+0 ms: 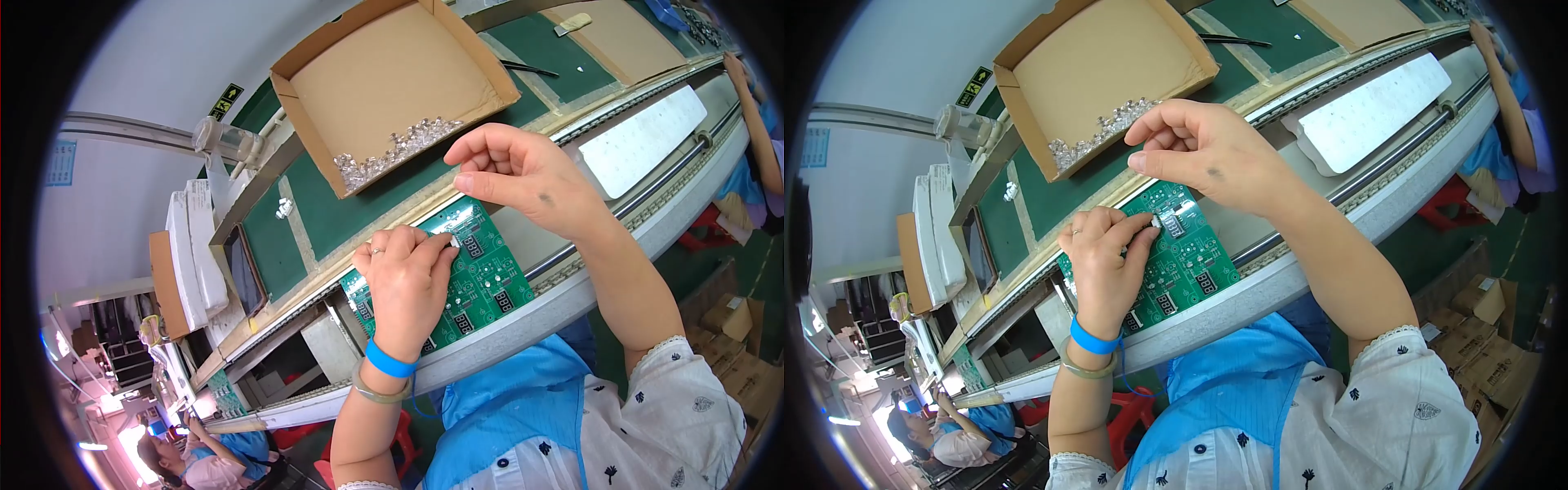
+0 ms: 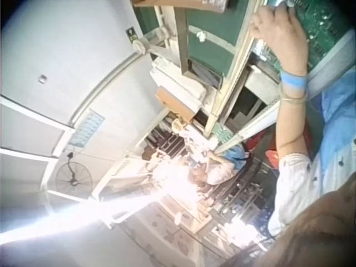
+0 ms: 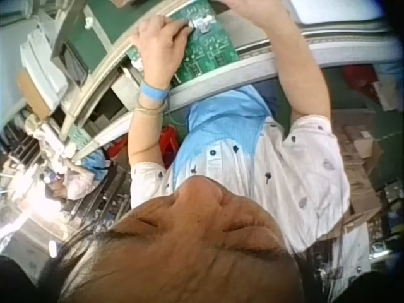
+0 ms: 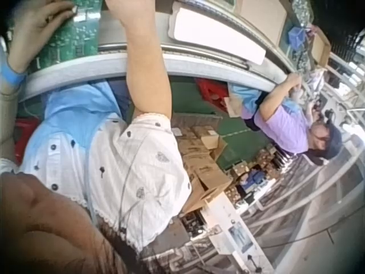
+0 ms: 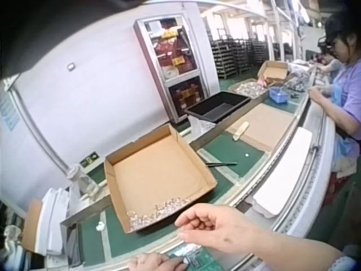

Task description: The person inserts small electronic components into designated slots on a printed circuit board (PCB) by hand.

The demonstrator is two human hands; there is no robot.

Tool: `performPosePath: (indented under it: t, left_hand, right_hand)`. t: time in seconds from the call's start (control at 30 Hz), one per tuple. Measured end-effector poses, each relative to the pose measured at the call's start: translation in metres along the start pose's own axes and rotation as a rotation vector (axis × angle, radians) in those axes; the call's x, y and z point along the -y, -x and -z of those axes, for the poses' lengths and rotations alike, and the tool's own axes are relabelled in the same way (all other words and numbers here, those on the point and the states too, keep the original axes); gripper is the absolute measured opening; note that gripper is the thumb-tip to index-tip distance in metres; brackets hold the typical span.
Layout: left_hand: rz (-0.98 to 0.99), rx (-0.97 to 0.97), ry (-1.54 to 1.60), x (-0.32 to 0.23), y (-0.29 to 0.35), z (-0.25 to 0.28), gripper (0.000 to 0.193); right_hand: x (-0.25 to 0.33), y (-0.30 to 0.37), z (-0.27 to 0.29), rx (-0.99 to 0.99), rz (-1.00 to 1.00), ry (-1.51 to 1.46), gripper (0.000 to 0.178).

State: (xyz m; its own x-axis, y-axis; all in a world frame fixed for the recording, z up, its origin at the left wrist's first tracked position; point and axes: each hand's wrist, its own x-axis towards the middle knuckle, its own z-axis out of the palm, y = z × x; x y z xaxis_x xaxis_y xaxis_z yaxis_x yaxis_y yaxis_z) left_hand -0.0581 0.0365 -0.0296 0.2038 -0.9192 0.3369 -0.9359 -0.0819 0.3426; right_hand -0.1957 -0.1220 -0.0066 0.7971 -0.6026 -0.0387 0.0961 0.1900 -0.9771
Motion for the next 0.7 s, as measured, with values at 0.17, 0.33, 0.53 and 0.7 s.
performPosePath:
  t: [0.17,0.33,0.53,0.7]
  left_hand:
    - [-0.011,0.006,-0.020,-0.0020,-0.0023,-0.0005,0.013]
    - [-0.024,0.011,-0.046,-0.0030,-0.0027,0.0003,0.012]
    - [-0.025,0.011,-0.050,-0.0026,-0.0022,-0.0010,0.013]
    - [-0.030,0.008,-0.054,-0.0041,-0.0012,0.0011,0.013]
  right_hand:
    - [-0.0013,-0.0005,0.0013,0.007,0.009,-0.011,0.026]
    - [-0.0009,-0.0010,0.0024,0.010,0.026,-0.004,0.026]
    - [-0.0020,-0.0008,0.0025,0.023,0.032,-0.018,0.026]
    - [-0.0012,0.0010,0.0014,0.024,0.045,-0.007,0.026]
